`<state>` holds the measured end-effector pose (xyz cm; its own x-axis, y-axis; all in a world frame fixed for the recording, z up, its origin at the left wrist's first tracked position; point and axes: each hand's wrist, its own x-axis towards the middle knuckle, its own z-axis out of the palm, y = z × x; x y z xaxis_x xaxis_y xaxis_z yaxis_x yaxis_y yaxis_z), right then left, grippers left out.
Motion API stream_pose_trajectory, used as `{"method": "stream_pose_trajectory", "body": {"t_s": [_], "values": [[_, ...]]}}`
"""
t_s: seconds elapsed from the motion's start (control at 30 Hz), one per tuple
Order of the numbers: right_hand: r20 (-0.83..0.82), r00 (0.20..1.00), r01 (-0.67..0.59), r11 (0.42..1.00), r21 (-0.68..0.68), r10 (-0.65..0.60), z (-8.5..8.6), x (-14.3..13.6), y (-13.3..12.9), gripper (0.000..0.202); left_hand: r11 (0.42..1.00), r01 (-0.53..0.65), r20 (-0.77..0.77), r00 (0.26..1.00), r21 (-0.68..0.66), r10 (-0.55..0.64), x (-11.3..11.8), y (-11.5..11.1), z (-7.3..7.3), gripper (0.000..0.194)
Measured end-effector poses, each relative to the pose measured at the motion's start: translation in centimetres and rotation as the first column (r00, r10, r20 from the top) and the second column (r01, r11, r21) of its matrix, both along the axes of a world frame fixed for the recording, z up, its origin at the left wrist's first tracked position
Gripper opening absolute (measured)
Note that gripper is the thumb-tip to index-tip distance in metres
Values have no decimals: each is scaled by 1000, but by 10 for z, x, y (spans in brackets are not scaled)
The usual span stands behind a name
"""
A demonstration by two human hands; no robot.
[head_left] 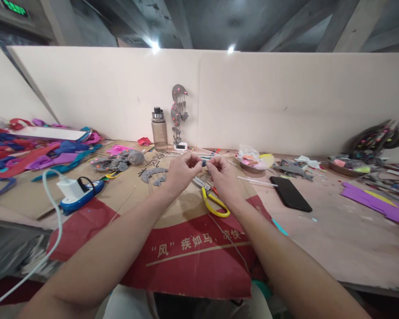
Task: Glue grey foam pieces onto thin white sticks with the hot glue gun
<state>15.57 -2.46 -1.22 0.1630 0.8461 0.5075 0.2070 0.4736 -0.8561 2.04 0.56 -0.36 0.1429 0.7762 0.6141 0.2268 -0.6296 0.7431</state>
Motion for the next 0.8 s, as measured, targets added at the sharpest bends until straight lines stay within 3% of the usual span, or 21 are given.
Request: {"method": "stream_pose_trajectory", "body": {"t_s": [0.27,0.63,0.8], "values": [[153,977,138,986,94,-151,4,0,-5,9,995,73,28,997,-74,-71,0,-6,4,10],[198,963,177,982,60,-185,8,1,-8,11,996,56,-19,998,-75,-58,0,-8,5,11],[230,953,189,980,60,-198,9,4,-6,10,987,114,-53,991,-113,-121,-1,-7,8,11]]}}
